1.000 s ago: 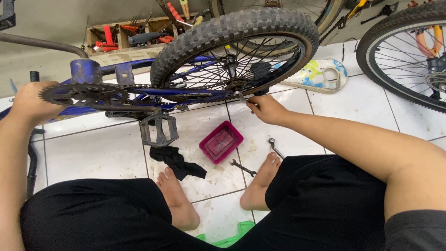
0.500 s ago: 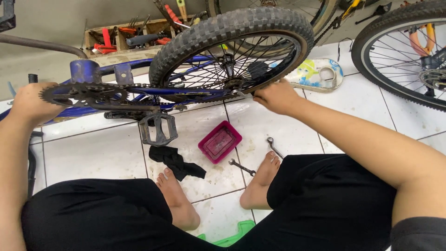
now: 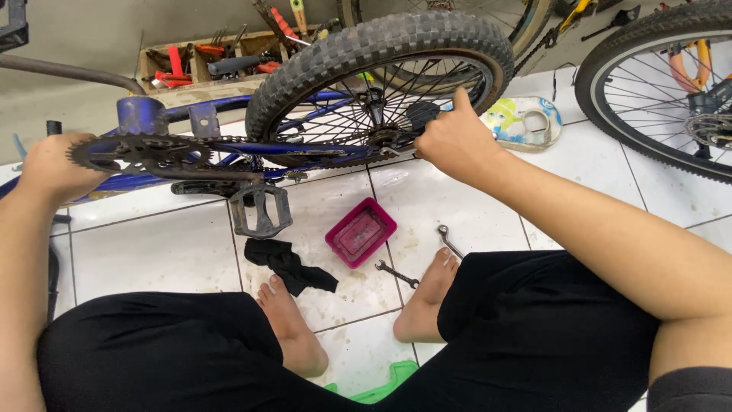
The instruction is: Loosening the rear wheel axle nut of a bicycle using a wrench
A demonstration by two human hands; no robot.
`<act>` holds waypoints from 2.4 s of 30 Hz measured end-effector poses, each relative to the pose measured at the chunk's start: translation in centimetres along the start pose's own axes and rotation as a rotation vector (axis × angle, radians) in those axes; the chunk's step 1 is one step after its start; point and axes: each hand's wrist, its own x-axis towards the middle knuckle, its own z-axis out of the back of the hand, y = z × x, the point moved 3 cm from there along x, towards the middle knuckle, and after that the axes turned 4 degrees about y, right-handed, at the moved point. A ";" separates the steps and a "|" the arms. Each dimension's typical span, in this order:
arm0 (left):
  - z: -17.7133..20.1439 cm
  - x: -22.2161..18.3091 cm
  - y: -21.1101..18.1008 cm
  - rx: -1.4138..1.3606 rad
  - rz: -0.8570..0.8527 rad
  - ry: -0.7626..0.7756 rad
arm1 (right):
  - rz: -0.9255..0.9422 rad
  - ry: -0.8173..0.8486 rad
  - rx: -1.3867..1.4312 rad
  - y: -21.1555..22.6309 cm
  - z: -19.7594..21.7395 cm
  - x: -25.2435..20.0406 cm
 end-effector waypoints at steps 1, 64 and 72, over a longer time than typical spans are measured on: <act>0.3 -0.1 -0.4 0.000 0.000 -0.001 | 0.000 -0.001 0.000 -0.2 0.0 -0.1; 0.4 -0.5 -0.4 -0.102 0.053 0.004 | -0.427 0.389 1.590 9.3 -9.8 0.3; -0.1 0.3 -0.1 0.001 -0.003 0.037 | -0.287 0.358 1.478 7.3 -13.4 1.0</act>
